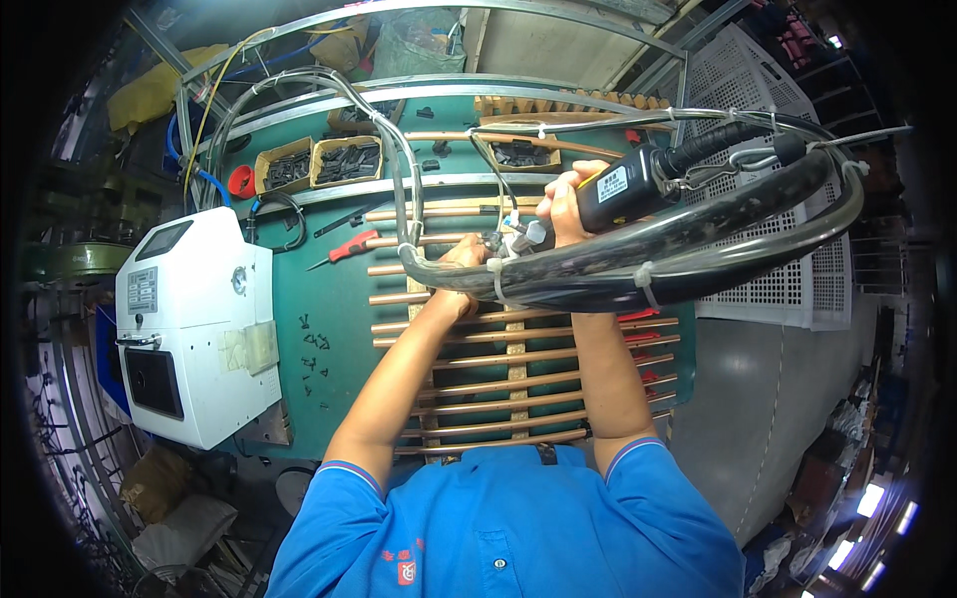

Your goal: The person uses a handheld tool to attach small black components to the ends of copper rods arranged on a green workbench. They repeatedly pick rods from a white basket, place them on the bench, apply the tool, and return finished rods to the basket.

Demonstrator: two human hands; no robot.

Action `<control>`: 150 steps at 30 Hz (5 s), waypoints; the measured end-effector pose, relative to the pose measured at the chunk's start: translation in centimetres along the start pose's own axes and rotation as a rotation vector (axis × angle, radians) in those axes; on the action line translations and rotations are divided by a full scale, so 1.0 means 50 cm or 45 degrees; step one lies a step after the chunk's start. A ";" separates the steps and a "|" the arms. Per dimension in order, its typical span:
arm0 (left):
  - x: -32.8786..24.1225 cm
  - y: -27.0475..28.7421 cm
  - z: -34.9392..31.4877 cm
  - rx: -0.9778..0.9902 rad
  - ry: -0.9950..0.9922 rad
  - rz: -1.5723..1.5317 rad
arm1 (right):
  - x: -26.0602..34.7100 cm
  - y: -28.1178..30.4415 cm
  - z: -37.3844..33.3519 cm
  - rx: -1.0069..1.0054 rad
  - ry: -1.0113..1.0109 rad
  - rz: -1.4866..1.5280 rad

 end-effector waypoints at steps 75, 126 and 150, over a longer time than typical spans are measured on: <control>0.044 -0.024 0.013 0.331 0.173 0.566 | 0.003 0.000 -0.004 -0.174 0.204 -0.126; -0.018 0.003 0.001 0.071 -0.008 -0.114 | 0.094 -0.006 0.026 -0.229 -0.077 0.227; 0.044 -0.050 0.025 0.300 -0.166 0.527 | -0.073 0.033 -0.020 -0.062 -0.182 0.240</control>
Point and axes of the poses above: each hand's wrist, its own z-axis towards the middle knuckle, its own y-axis out of the back of the hand, x = y × z, the point moved 7 cm from there along z, towards the middle knuckle, and after that the axes turned 14 degrees about -x, right-handed, at the moved point
